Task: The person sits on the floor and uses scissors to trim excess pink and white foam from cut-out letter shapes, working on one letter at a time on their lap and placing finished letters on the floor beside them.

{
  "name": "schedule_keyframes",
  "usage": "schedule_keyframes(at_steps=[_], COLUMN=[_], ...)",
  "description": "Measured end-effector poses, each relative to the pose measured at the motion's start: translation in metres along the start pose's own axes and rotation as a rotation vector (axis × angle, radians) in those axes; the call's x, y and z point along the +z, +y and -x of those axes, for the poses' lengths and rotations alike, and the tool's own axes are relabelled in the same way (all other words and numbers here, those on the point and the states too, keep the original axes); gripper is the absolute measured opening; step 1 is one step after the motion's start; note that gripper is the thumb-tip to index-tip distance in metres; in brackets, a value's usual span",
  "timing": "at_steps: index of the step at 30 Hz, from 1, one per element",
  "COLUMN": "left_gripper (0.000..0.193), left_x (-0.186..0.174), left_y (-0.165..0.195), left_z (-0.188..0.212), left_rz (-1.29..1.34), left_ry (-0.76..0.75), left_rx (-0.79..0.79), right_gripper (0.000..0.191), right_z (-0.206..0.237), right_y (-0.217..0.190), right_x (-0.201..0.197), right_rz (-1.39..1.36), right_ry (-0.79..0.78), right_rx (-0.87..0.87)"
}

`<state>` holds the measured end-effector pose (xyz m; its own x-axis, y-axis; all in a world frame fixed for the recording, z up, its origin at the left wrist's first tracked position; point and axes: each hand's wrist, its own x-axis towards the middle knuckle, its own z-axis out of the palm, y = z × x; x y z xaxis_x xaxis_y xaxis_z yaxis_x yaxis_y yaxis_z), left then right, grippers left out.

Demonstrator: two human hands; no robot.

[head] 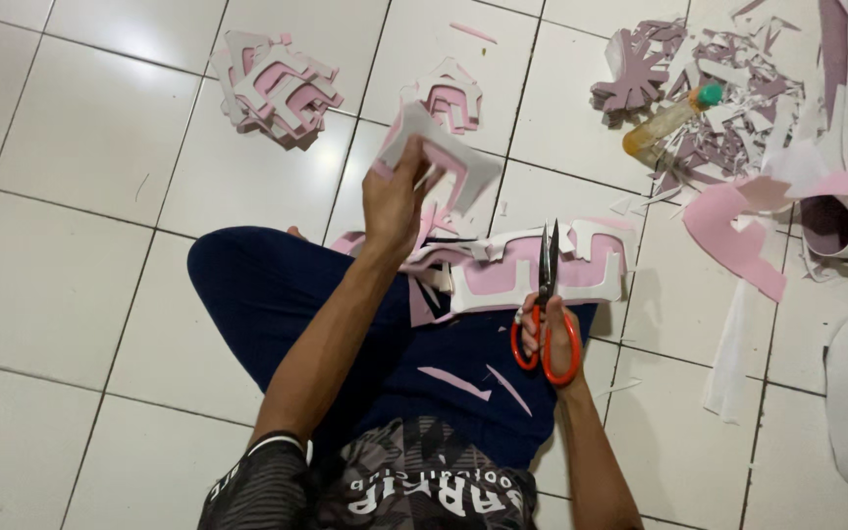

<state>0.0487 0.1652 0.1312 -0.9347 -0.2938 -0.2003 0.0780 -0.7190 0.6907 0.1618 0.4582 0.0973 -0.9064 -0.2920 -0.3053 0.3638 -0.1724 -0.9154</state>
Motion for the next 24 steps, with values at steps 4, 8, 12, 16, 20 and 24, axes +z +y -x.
schedule_keyframes(at_steps=[4,8,12,16,20,24], left_gripper=[0.048,0.055,0.056,0.066,0.072,0.048], left_x=[-0.014,-0.059,-0.091,-0.096,-0.102,-0.11], left_y=[-0.032,-0.034,-0.004,-0.002,-0.022,-0.039], left_z=[-0.09,-0.085,-0.035,0.02,0.032,0.03], left_rz=[-0.422,-0.626,-1.081,-1.746,-1.942,-1.572], left_ry=[0.084,0.059,0.003,-0.057,-0.108,0.024], left_rx=[0.007,0.076,-0.032,-0.16,-0.192,-0.157], right_gripper=[0.062,0.062,0.062,0.063,0.062,0.062], right_z=[0.0,-0.012,-0.018,-0.02,-0.019,-0.016], right_y=[0.027,0.034,0.035,0.031,0.029,0.023], right_x=[-0.015,-0.027,-0.026,-0.024,-0.022,-0.015], right_rz=[-0.103,-0.208,-0.153,-0.172,-0.165,-0.15], right_ry=[0.029,0.033,0.033,0.017,0.016,0.034], right_rx=[0.024,0.02,0.033,0.038,0.028,0.009])
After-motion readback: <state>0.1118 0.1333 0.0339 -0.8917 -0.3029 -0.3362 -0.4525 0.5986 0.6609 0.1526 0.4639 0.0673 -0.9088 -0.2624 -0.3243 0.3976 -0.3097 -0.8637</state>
